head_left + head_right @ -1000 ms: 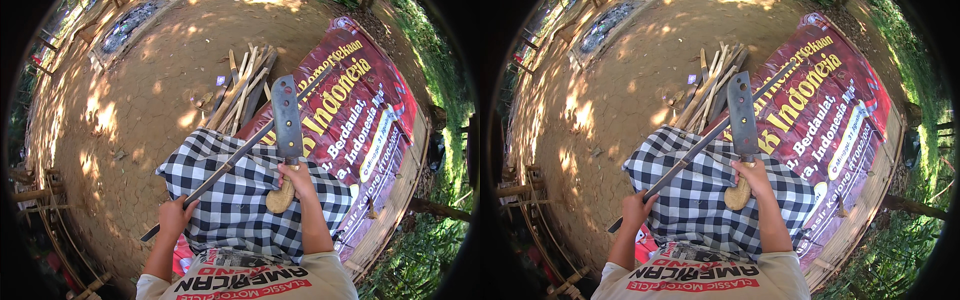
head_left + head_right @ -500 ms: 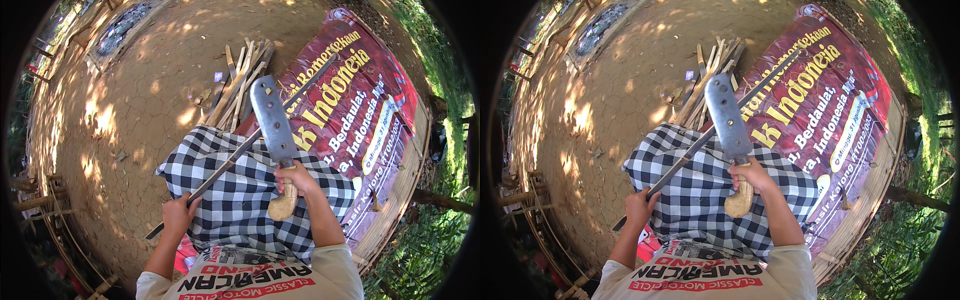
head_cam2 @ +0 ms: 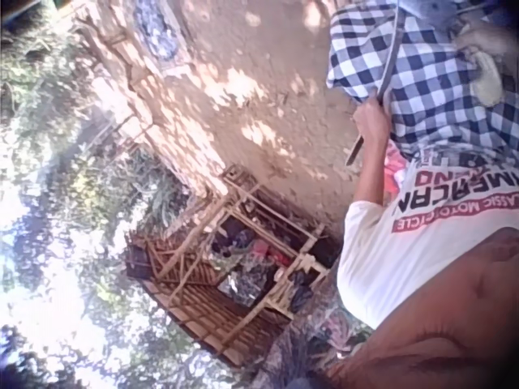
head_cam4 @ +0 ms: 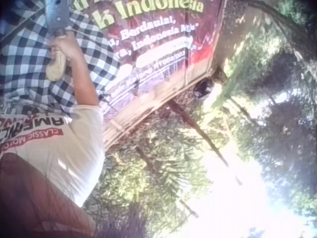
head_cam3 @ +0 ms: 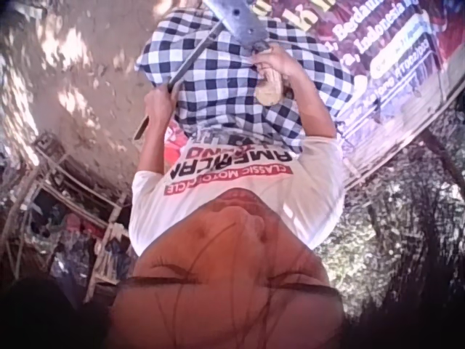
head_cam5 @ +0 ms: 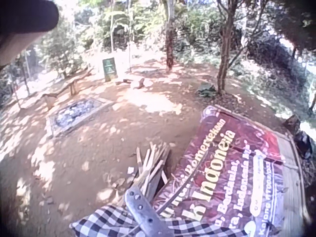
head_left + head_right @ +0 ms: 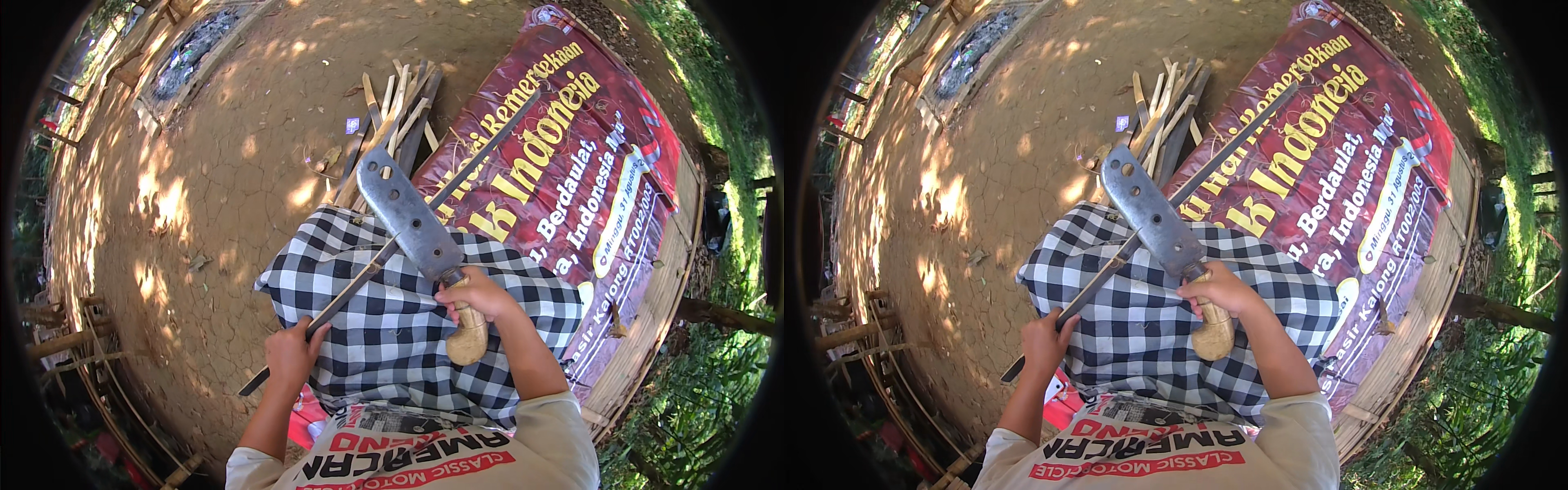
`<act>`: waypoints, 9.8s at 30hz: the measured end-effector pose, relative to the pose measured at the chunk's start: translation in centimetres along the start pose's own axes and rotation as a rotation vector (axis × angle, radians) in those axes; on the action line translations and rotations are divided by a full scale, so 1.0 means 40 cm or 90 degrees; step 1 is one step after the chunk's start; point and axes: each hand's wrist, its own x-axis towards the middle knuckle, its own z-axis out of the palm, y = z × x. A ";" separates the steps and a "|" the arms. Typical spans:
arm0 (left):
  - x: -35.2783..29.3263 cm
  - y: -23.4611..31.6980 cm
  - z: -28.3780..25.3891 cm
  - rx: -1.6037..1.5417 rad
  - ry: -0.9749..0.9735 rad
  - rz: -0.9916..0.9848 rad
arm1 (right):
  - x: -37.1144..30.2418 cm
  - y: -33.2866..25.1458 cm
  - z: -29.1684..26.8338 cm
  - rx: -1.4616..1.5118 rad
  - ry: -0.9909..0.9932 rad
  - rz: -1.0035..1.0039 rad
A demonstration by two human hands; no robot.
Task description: The person shaves a strip of bamboo using a large knife. They hold the strip against their lap and move the blade along the wood, occasionally turning the strip over and repeating the shaving action.
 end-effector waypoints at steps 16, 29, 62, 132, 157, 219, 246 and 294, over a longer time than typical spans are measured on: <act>0.003 -0.002 0.012 -0.036 0.018 -0.002 | 0.008 0.040 0.056 0.091 0.028 -0.042; 0.009 -0.004 0.002 -0.044 0.005 -0.009 | -0.009 0.074 0.054 0.037 -0.052 0.075; -0.005 -0.011 0.015 -0.029 0.029 -0.005 | -0.009 0.082 0.030 0.153 -0.037 -0.033; -0.005 -0.084 -0.001 -0.201 -0.183 -0.252 | 0.021 -0.023 0.173 -0.990 0.431 -0.583; -0.005 -0.064 0.001 -0.181 -0.167 -0.259 | 0.054 -0.103 0.008 -0.958 0.585 -0.536; -0.012 -0.064 0.014 -0.154 -0.136 -0.247 | 0.107 -0.137 0.009 -0.940 0.604 -0.540; -0.007 -0.061 0.009 -0.105 -0.116 -0.208 | 0.069 -0.254 -0.206 -0.881 0.758 -0.360; -0.019 -0.075 0.017 -0.120 -0.079 -0.157 | 0.042 -0.280 -0.222 -0.918 0.809 -0.285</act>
